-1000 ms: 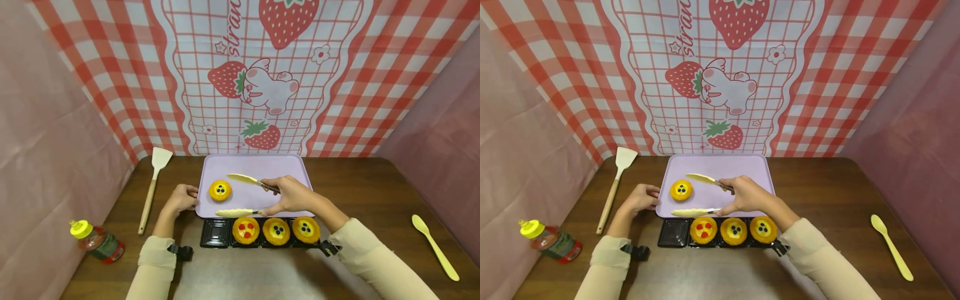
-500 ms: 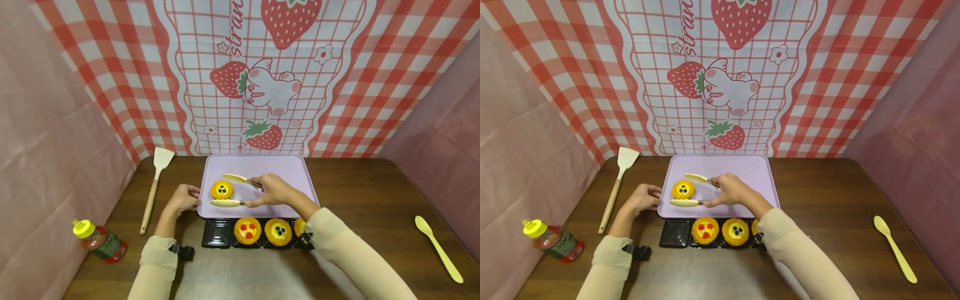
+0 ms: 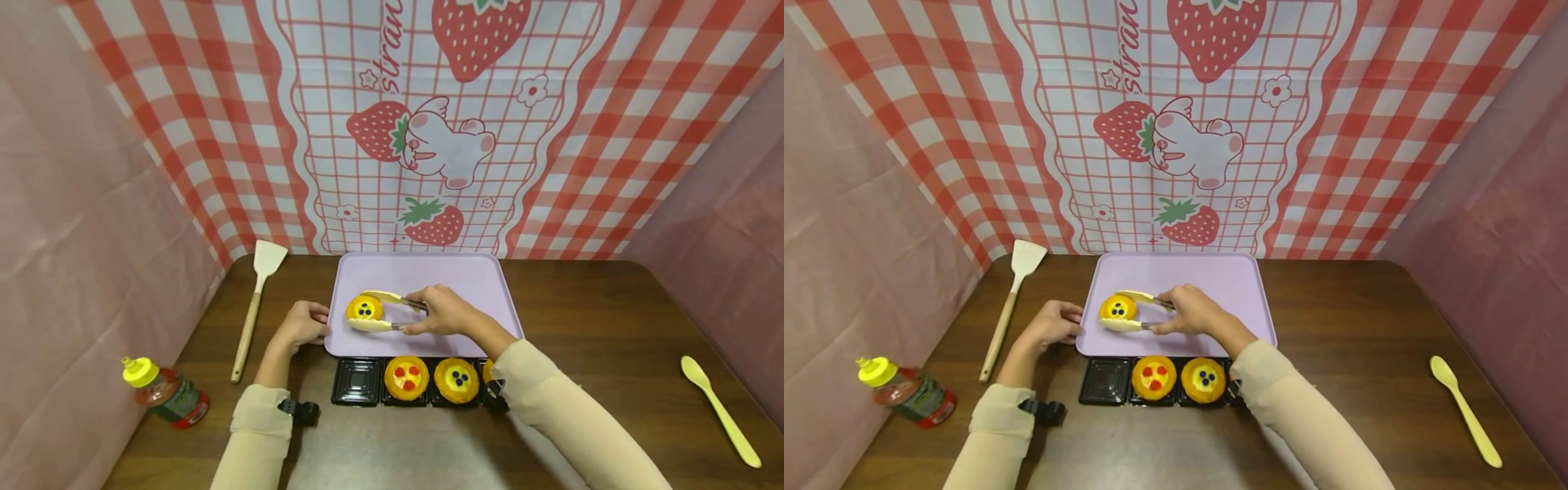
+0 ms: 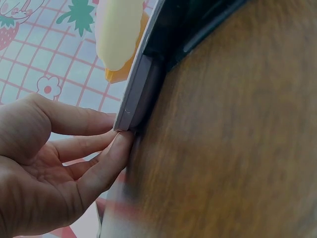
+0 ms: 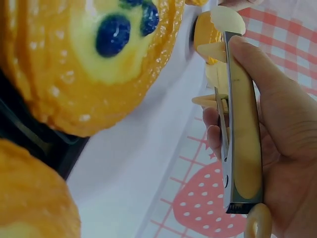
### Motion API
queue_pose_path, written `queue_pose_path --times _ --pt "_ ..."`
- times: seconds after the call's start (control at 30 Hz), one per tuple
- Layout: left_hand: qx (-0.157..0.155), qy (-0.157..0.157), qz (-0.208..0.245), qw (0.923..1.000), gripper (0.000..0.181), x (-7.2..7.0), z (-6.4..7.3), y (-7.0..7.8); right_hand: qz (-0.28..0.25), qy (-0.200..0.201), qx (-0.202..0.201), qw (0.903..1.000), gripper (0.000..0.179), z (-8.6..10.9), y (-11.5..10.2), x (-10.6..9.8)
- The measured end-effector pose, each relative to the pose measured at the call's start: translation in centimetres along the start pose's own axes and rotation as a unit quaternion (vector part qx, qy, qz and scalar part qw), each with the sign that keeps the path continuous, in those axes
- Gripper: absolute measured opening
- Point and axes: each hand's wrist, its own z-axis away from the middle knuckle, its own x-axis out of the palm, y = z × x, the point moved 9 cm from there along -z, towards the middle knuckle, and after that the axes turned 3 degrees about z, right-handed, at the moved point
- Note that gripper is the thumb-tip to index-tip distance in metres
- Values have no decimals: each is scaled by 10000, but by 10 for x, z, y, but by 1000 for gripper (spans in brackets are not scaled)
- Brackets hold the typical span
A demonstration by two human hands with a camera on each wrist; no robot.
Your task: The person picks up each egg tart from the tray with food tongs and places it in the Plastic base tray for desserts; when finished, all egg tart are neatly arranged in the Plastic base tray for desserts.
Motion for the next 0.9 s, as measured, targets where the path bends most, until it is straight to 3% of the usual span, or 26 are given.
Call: queue_pose_path --times 0.43,0.9 --pt "55 -4 -128 9999 42 1 2 4 -40 -89 -35 9999 67 4 -4 -2" --pt "75 -19 -122 9999 43 1 0 2 75 -167 -608 9980 64 41 -30 -12"
